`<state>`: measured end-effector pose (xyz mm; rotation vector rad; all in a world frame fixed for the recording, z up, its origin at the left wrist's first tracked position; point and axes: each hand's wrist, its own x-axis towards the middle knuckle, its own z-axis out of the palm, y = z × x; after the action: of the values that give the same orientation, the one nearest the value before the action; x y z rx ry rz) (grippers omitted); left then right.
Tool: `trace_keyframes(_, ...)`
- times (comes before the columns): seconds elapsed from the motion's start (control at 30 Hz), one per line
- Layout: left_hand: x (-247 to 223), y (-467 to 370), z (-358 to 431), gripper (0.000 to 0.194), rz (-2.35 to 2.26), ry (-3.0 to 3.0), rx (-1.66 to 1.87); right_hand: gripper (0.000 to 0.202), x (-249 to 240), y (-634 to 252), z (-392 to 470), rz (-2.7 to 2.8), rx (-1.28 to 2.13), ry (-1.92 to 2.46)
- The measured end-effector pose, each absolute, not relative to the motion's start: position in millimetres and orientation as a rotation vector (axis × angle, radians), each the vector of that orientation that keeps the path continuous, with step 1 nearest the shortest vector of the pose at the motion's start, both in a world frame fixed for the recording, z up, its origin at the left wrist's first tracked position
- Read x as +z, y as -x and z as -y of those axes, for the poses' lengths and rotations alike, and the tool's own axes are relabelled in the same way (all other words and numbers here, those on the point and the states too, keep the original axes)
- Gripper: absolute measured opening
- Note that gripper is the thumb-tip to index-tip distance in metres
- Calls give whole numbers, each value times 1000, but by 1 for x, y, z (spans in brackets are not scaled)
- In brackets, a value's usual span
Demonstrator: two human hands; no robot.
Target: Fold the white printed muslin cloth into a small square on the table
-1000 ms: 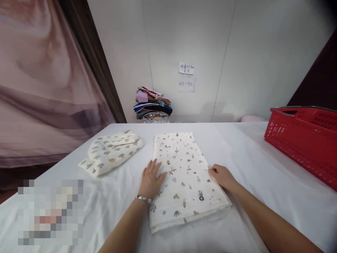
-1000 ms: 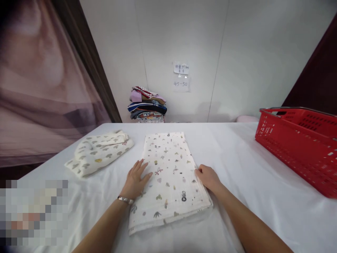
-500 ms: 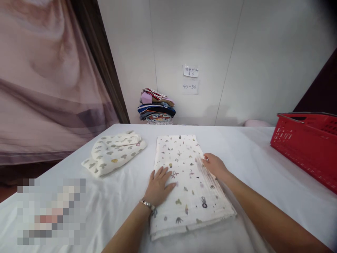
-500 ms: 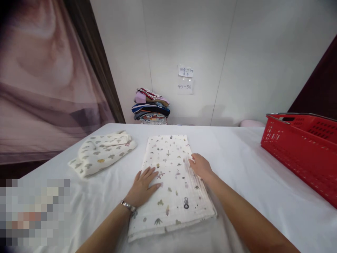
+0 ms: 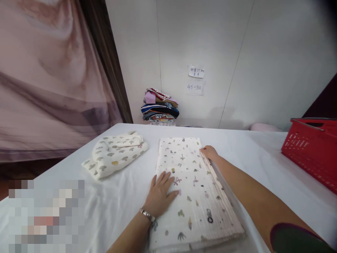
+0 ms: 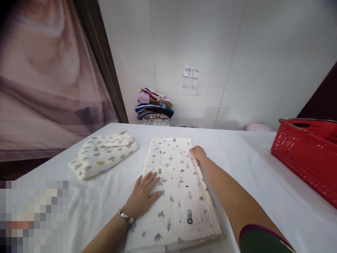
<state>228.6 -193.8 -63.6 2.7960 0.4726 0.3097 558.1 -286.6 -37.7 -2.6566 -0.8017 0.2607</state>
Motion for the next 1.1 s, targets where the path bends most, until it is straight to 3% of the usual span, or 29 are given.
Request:
trace_keyframes(0.9,-61,-224,196,51,-454,-2793,308,33,-45,-595,252,848,179,2830)
trace_keyframes(1.1,-59,-224,197,51,-458,-2789,325,53,-48,-597,234,1104,68,2750)
